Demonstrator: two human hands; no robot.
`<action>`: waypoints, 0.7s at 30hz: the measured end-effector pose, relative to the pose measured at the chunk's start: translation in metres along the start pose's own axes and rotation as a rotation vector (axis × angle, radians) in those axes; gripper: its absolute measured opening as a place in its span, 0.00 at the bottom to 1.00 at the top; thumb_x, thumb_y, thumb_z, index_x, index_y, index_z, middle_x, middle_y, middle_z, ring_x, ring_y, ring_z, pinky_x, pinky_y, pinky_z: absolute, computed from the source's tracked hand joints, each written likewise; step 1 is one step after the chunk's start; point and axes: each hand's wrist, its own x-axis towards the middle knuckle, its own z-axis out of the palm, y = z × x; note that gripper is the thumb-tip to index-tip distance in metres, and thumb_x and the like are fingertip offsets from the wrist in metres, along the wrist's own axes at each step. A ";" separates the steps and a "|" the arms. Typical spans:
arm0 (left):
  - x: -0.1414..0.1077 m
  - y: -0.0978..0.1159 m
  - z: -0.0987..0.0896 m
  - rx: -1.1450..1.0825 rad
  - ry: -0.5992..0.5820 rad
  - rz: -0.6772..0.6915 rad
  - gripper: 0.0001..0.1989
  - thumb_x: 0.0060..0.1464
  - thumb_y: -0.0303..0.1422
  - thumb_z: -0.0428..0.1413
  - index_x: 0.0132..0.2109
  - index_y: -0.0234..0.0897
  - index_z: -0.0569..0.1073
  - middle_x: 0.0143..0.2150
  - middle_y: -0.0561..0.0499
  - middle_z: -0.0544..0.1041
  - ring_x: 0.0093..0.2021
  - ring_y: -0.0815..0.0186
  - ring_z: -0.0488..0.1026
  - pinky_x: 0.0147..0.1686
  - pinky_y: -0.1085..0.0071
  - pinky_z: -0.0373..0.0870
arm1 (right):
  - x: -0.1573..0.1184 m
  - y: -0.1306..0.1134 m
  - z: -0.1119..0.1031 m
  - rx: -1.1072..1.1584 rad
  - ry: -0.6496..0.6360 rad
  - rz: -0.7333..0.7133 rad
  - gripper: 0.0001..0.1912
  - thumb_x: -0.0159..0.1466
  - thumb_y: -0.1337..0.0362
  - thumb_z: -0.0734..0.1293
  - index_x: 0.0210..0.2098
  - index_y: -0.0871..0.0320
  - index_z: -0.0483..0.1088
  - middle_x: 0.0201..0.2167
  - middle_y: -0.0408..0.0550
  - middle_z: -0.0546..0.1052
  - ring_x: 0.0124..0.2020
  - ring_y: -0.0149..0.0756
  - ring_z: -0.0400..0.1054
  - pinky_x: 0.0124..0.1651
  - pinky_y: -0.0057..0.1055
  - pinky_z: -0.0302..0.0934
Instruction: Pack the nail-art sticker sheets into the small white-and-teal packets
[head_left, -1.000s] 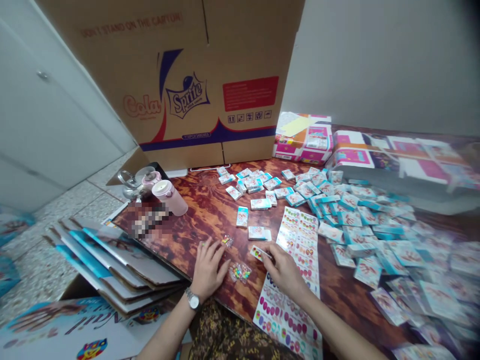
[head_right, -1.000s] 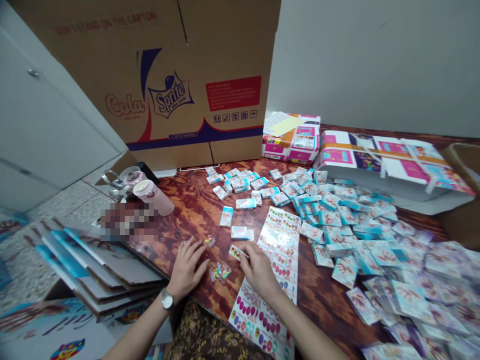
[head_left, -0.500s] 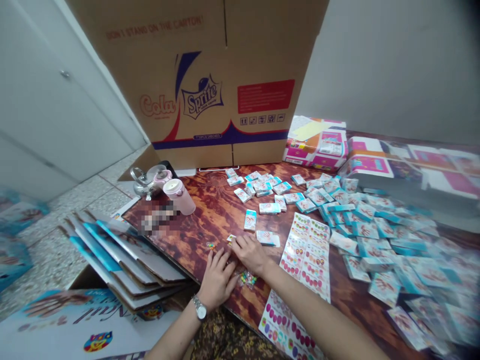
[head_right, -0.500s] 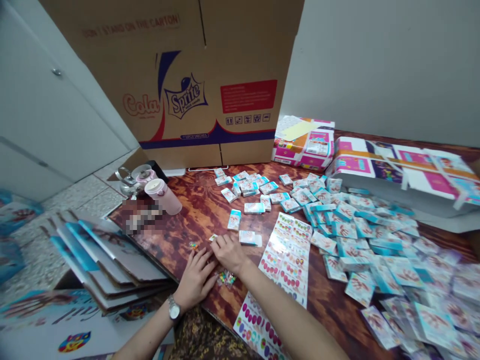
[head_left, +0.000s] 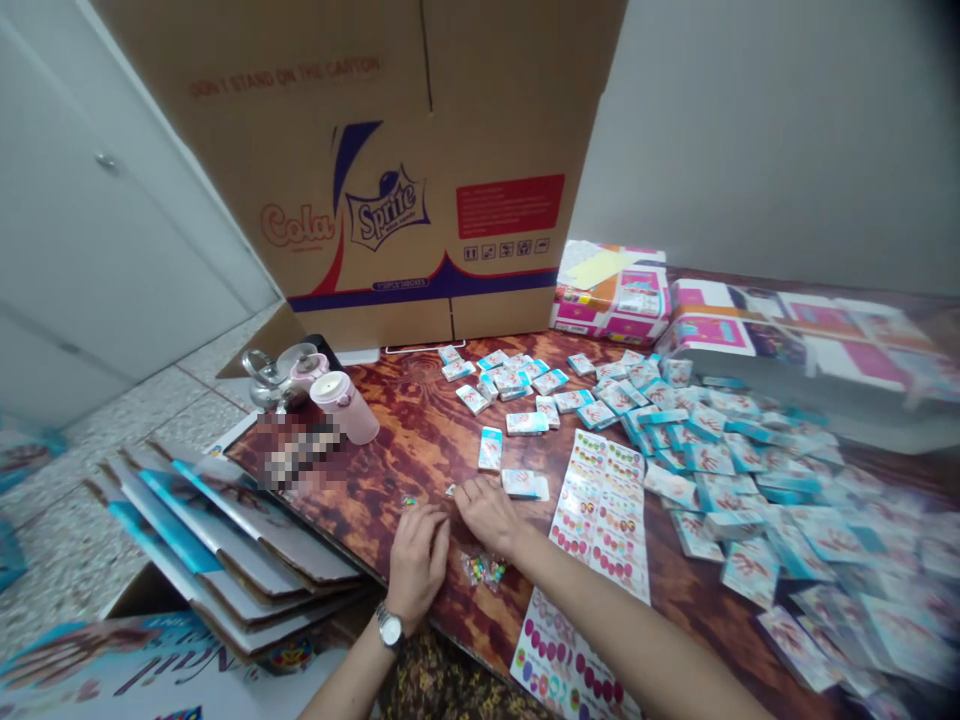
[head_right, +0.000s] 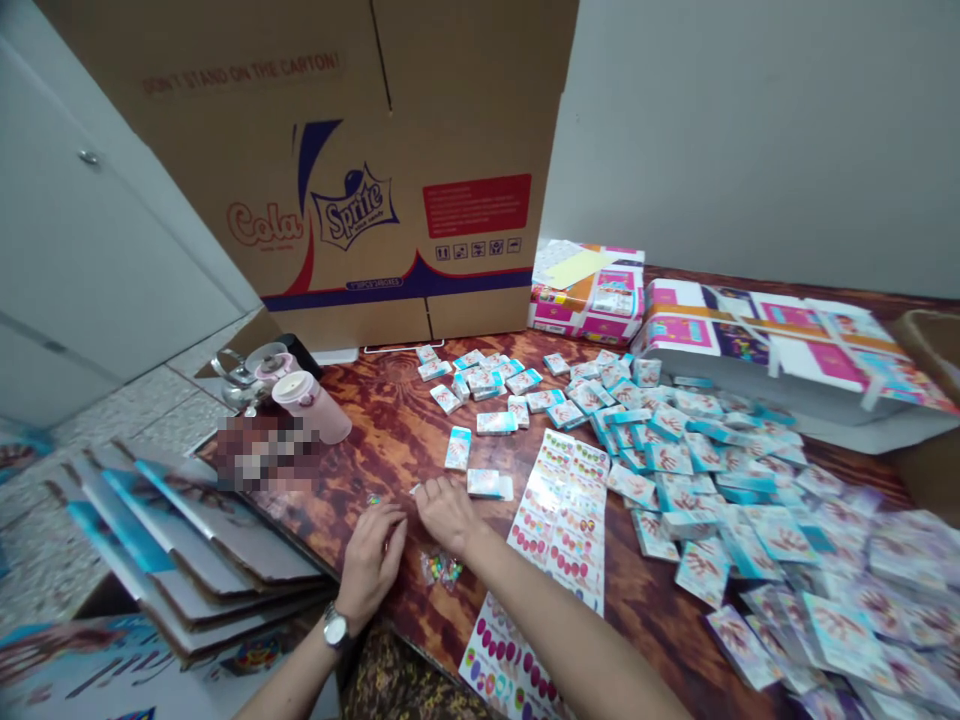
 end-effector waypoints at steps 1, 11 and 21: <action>0.005 0.005 0.000 -0.019 0.039 -0.018 0.09 0.58 0.28 0.46 0.43 0.37 0.69 0.42 0.46 0.72 0.48 0.61 0.67 0.50 0.58 0.63 | -0.006 0.004 -0.007 0.004 0.009 0.024 0.08 0.61 0.75 0.58 0.35 0.61 0.66 0.31 0.51 0.72 0.36 0.38 0.66 0.39 0.32 0.60; 0.082 0.059 0.069 0.256 -0.341 0.377 0.29 0.51 0.39 0.55 0.57 0.31 0.59 0.57 0.37 0.62 0.58 0.47 0.54 0.51 0.51 0.57 | -0.109 0.071 -0.083 0.430 0.246 0.519 0.09 0.63 0.65 0.57 0.35 0.57 0.68 0.29 0.46 0.72 0.31 0.35 0.67 0.34 0.28 0.58; 0.065 0.068 0.058 0.151 -0.350 0.344 0.20 0.57 0.32 0.50 0.55 0.31 0.59 0.47 0.40 0.68 0.47 0.59 0.65 0.43 0.63 0.67 | -0.104 0.059 -0.067 0.415 0.288 0.586 0.08 0.61 0.65 0.58 0.32 0.58 0.68 0.25 0.45 0.70 0.28 0.34 0.65 0.30 0.27 0.54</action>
